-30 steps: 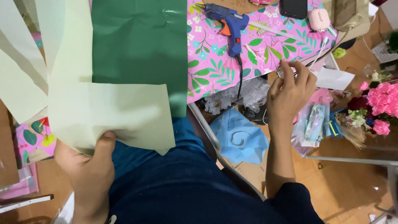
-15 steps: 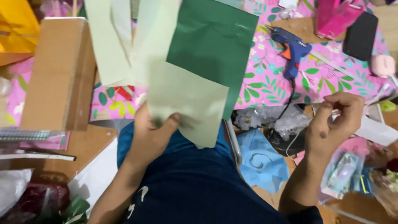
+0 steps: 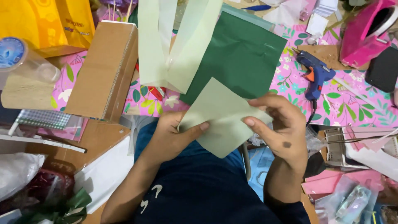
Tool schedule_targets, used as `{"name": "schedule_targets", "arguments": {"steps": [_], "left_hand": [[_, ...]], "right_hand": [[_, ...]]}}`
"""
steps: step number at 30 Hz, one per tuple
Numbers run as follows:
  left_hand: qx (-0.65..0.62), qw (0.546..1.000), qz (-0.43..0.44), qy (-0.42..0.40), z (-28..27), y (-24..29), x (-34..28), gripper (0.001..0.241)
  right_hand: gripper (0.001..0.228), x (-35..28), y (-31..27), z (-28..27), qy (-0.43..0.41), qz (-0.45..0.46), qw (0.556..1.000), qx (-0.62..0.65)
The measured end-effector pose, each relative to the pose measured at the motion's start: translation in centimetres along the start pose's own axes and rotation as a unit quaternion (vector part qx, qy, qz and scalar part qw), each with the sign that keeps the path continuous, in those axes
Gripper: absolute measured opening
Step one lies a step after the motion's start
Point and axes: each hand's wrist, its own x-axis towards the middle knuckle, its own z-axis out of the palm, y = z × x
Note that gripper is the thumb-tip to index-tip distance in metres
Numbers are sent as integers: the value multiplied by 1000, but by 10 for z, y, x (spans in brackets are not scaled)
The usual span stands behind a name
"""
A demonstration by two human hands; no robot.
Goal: The person folds and staples gold and light green wrapping paper around a rectangular box. They use a red stapler to secure the paper and then fold the edges of the light green paper.
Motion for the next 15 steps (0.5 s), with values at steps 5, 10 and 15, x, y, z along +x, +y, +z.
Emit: {"name": "schedule_targets", "arguments": {"steps": [5, 10, 15], "left_hand": [[-34, 998, -1, 47, 7, 9, 4, 23], [-258, 961, 68, 69, 0, -2, 10, 66], [-329, 930, 161, 2, 0, 0, 13, 75]], "right_hand": [[40, -19, 10, -15, 50, -15, 998, 23], [55, -25, 10, 7, 156, -30, 987, 23], [45, -8, 33, 7, 102, -209, 972, 17]]}}
